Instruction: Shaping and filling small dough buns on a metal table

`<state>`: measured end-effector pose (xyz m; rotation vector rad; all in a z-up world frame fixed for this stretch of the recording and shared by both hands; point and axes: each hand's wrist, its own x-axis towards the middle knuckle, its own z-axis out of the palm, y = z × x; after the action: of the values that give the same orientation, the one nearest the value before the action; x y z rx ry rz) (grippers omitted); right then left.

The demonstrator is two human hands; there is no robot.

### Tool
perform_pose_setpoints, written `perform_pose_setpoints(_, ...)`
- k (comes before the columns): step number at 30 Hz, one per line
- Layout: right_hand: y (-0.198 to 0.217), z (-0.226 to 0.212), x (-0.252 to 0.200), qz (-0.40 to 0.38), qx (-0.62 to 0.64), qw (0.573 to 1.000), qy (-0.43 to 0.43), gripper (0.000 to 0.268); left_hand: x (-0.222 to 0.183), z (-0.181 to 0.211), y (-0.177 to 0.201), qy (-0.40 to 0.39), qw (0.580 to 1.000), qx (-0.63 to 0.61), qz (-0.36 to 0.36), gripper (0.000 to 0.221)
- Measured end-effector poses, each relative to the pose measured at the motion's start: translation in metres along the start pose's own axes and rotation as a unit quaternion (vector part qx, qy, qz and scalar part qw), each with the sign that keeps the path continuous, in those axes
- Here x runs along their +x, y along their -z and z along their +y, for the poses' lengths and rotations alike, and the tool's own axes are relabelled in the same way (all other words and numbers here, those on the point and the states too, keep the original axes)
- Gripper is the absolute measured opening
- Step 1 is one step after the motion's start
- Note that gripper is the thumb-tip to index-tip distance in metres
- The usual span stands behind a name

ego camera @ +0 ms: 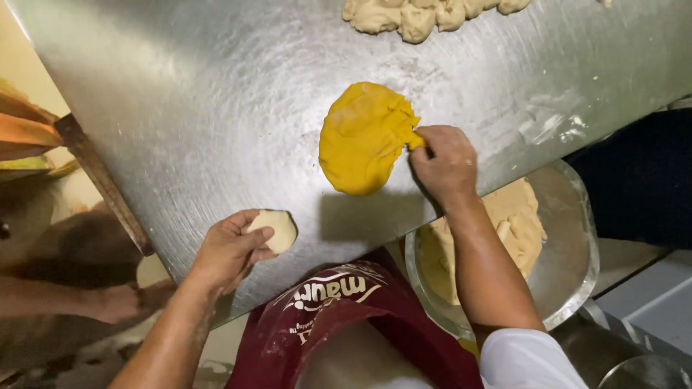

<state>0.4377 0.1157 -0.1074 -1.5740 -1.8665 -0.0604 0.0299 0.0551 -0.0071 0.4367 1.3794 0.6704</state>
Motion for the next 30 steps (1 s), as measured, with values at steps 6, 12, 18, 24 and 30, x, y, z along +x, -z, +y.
perform_pose_setpoints(6,0.071,-0.077,0.021,-0.106,0.371,0.854,-0.348,0.058,0.029,0.017,-0.041,-0.071,0.993,-0.062,-0.068,0.053)
perform_pose_setpoints(12,0.054,-0.204,0.042,-0.16,0.341,0.923,-0.074,0.036,-0.015,0.057,-0.057,-0.067,0.967,-0.132,-0.21,0.059)
perform_pose_setpoints(18,0.07,-0.236,0.05,-0.293,0.297,0.885,-0.205,0.051,-0.015,0.058,-0.023,-0.092,0.957,-0.041,-0.272,0.071)
perform_pose_setpoints(24,0.043,-0.23,0.03,-0.241,0.411,0.819,-0.321,0.01,-0.005,0.048,-0.015,-0.132,0.968,0.047,-0.207,0.055)
perform_pose_setpoints(30,0.037,-0.23,0.038,-0.263,0.269,0.925,-0.049,0.041,-0.026,0.056,-0.022,-0.084,0.963,-0.084,-0.243,0.1)
